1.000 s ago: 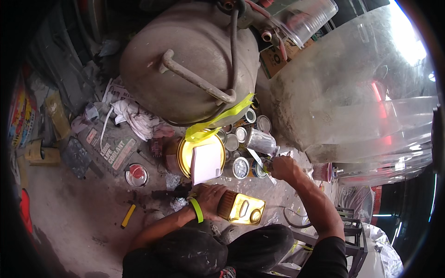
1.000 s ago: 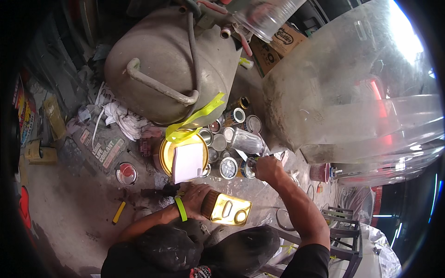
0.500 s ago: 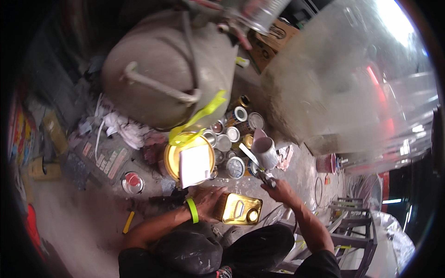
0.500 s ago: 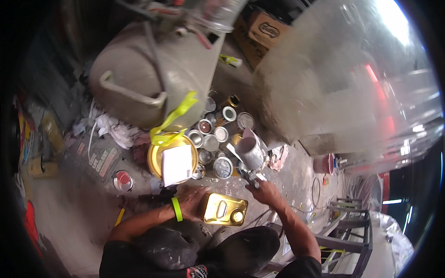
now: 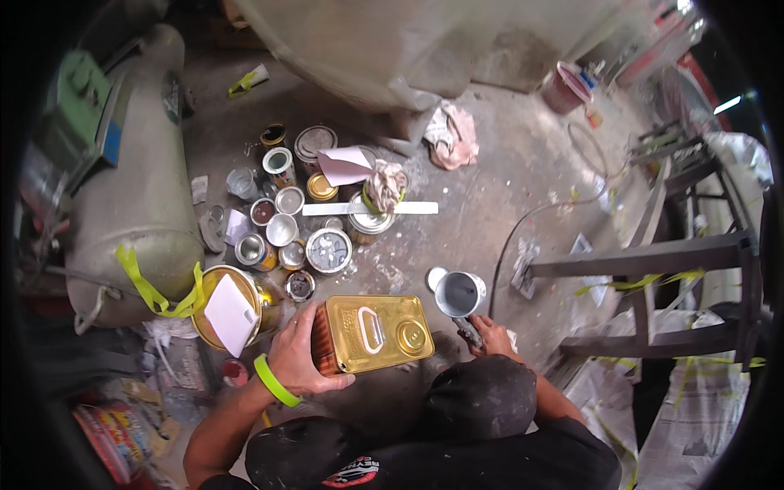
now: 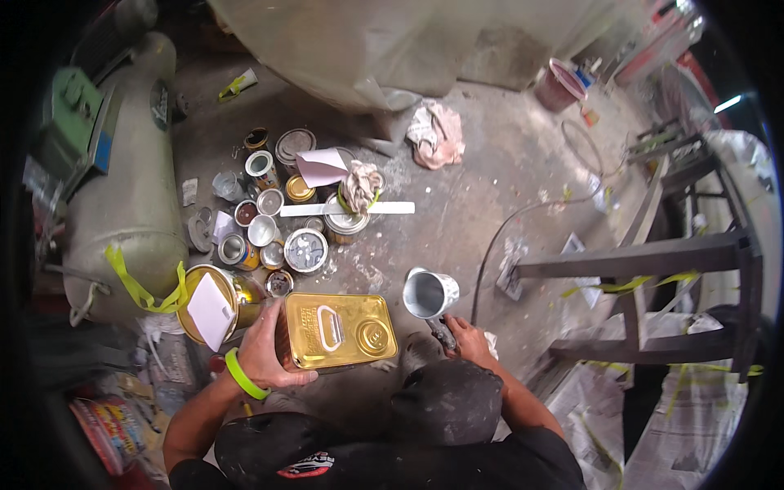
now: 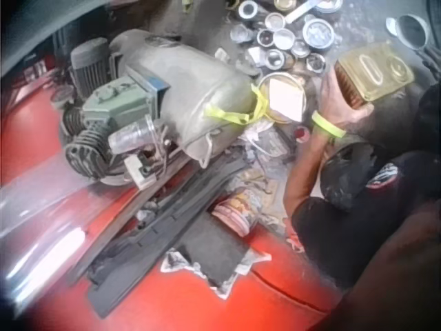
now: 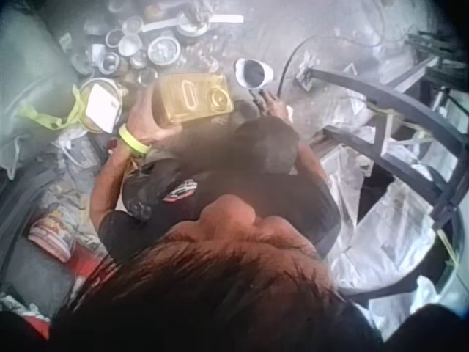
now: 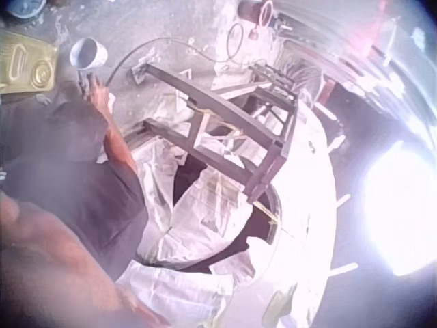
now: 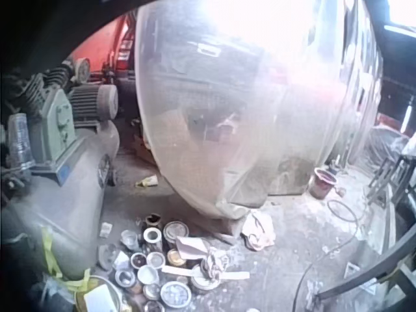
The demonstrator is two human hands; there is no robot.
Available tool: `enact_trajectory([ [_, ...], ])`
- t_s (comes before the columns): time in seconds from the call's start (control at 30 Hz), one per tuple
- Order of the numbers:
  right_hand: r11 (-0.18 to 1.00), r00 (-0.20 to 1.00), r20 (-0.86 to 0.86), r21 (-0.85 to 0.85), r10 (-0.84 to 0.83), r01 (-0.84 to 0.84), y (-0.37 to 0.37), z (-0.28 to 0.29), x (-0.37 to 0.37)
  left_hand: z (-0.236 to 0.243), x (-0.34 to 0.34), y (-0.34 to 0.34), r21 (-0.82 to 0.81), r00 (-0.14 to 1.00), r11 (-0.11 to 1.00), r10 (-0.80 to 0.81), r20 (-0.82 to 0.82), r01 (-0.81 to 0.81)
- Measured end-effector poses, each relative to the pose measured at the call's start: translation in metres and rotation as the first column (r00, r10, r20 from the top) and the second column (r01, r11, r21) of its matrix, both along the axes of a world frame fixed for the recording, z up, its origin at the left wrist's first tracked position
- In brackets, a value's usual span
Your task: The person pours liquid from a yellow can into a spray gun cup and then pours liquid from a smaller can into the same cup. The person wipes the spray gun with a cloth and adjusts the nozzle.
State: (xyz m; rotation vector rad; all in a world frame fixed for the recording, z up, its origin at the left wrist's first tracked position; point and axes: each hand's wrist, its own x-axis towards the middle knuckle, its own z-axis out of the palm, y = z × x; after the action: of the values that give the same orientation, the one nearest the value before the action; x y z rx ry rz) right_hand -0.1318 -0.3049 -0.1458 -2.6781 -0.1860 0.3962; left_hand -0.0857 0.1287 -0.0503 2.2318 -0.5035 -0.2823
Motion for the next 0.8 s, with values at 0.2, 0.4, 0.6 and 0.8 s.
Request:
enact_trajectory([
  [0.2,0.982,0.982,-0.047,0.059,0.183,-0.180,0.014,-0.010,0.008,0.075,0.031,-0.037,0.266,0.975,0.945,-0.148,-0.166,0.188],
  [0.4,0.953,0.959,-0.119,0.195,0.257,-0.231,0.019,-0.030,-0.002,0.122,0.053,-0.086,0.540,0.934,0.780,-0.154,-0.323,0.316],
  [0.6,0.938,0.961,-0.124,0.281,0.246,-0.204,0.016,-0.046,-0.021,0.135,0.069,-0.122,0.628,0.887,0.668,-0.107,-0.450,0.399],
  [0.8,0.922,0.960,-0.176,0.360,0.219,-0.145,0.011,-0.049,-0.020,0.142,0.079,-0.144,0.683,0.877,0.595,-0.083,-0.473,0.424],
])
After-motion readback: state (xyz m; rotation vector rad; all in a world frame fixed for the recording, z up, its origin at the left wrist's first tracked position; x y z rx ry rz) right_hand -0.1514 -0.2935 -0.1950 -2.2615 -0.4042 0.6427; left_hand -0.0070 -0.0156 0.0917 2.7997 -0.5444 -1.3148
